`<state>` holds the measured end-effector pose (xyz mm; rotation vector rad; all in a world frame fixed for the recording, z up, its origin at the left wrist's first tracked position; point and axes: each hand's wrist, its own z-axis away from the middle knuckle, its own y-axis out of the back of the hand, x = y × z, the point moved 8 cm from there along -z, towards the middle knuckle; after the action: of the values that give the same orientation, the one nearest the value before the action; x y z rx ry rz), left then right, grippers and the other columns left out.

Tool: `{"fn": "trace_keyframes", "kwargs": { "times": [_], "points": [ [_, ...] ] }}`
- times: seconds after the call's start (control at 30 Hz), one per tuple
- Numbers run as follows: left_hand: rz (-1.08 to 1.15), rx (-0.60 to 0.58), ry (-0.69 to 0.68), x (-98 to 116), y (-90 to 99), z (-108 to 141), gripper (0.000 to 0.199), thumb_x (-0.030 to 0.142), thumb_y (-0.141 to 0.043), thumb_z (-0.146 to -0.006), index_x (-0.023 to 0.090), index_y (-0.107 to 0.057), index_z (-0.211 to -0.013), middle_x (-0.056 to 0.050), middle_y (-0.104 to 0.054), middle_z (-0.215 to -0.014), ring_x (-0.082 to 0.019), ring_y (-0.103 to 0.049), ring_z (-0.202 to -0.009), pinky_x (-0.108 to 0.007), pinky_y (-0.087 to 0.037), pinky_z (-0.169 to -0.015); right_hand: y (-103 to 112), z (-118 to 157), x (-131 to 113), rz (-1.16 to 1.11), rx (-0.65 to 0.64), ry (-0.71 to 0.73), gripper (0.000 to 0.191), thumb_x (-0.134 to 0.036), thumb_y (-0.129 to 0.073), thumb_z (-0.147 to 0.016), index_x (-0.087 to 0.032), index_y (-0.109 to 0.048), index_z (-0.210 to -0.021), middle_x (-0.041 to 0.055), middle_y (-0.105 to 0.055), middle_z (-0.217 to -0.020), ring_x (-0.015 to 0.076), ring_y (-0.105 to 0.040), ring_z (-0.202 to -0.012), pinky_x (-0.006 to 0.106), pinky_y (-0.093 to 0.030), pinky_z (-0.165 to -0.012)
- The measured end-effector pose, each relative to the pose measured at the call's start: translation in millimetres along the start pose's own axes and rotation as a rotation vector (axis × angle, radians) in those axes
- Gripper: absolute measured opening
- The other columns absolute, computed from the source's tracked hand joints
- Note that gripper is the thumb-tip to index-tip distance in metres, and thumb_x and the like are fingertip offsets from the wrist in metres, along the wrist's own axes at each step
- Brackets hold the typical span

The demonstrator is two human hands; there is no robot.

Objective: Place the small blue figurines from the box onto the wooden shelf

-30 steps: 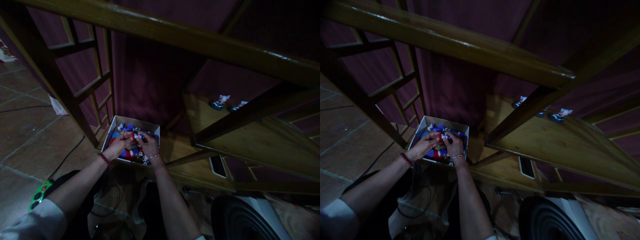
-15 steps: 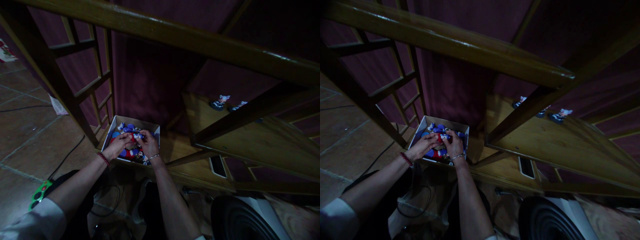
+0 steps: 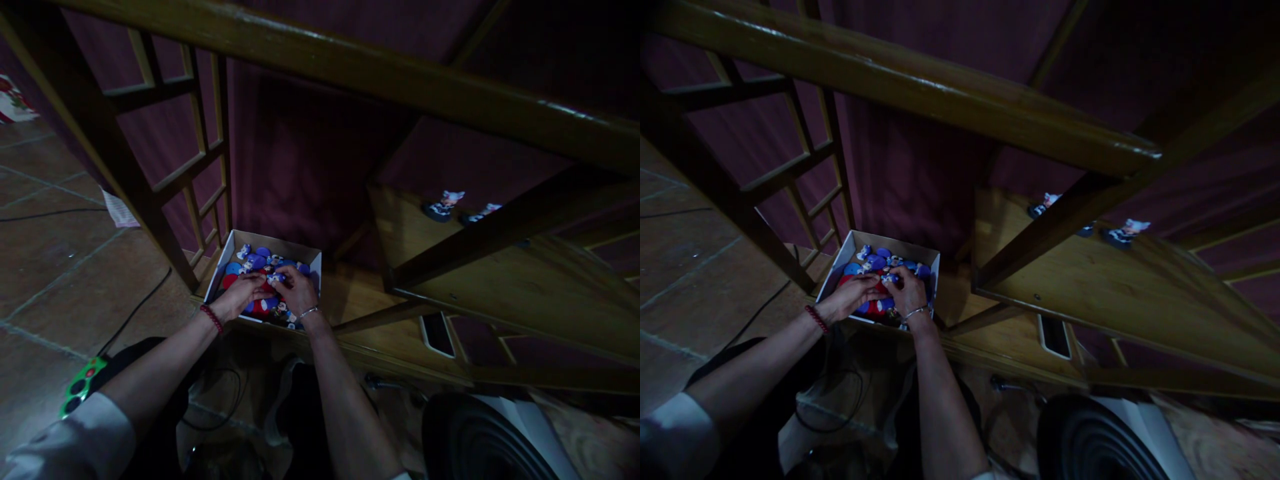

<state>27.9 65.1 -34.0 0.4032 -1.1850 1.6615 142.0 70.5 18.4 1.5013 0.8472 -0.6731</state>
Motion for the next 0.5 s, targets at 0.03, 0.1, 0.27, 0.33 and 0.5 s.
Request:
{"fn": "trace_keyframes", "kwargs": {
  "times": [0.03,0.1,0.27,0.33,0.5],
  "points": [
    [-0.007,0.011,0.006,-1.1,0.6,0.1,0.008,0.007,-0.056,-0.072,0.011,-0.053,-0.066,-0.002,-0.058,-0.062,-0.011,-0.059,-0.061,-0.034,-0.052,-0.073,-0.7,0.4,0.2,0.025,-0.012,-0.010,0.017,-0.025,-0.058,-0.069,-0.023,-0.058,-0.087,-0.0021,-0.063,-0.074,0.0130,-0.058,-0.065,0.025,-0.046,-0.062],
    [-0.033,0.016,0.028,-3.4,1.3,0.2,0.006,0.006,-0.055,-0.072,0.011,-0.054,-0.068,-0.003,-0.060,-0.064,-0.012,-0.060,-0.064,-0.035,-0.052,-0.074,-1.7,1.3,0.3,0.063,-0.027,-0.024,0.018,-0.024,-0.058,-0.069,-0.023,-0.058,-0.086,-0.0024,-0.063,-0.073,0.0131,-0.057,-0.064,0.025,-0.046,-0.061],
    [-0.121,0.000,0.086,-6.5,2.7,0.9,0.005,0.006,-0.057,-0.070,0.009,-0.056,-0.066,-0.006,-0.062,-0.067,-0.015,-0.061,-0.065,-0.034,-0.053,-0.070,-6.8,2.9,0.0,0.104,-0.060,-0.010,0.019,-0.020,-0.059,-0.068,-0.024,-0.058,-0.087,-0.0032,-0.062,-0.071,0.0129,-0.057,-0.064,0.025,-0.045,-0.063],
    [-0.151,0.010,0.095,-6.3,3.6,1.4,0.005,0.005,-0.056,-0.070,0.009,-0.057,-0.066,-0.006,-0.062,-0.067,-0.015,-0.062,-0.063,-0.032,-0.054,-0.066,-8.9,3.1,0.2,0.113,-0.071,-0.005,0.019,-0.020,-0.059,-0.068,-0.024,-0.058,-0.087,-0.0030,-0.063,-0.071,0.0130,-0.057,-0.065,0.026,-0.045,-0.064],
    [-0.208,0.015,0.129,-8.0,3.2,1.7,0.009,0.007,-0.055,-0.071,0.009,-0.055,-0.063,-0.005,-0.060,-0.057,-0.014,-0.061,-0.052,-0.020,-0.048,-0.047,-10.4,1.8,1.1,0.105,-0.070,-0.016,0.018,-0.019,-0.058,-0.068,-0.024,-0.057,-0.086,-0.0025,-0.063,-0.072,0.0133,-0.058,-0.066,0.026,-0.046,-0.065]
  ]
}}
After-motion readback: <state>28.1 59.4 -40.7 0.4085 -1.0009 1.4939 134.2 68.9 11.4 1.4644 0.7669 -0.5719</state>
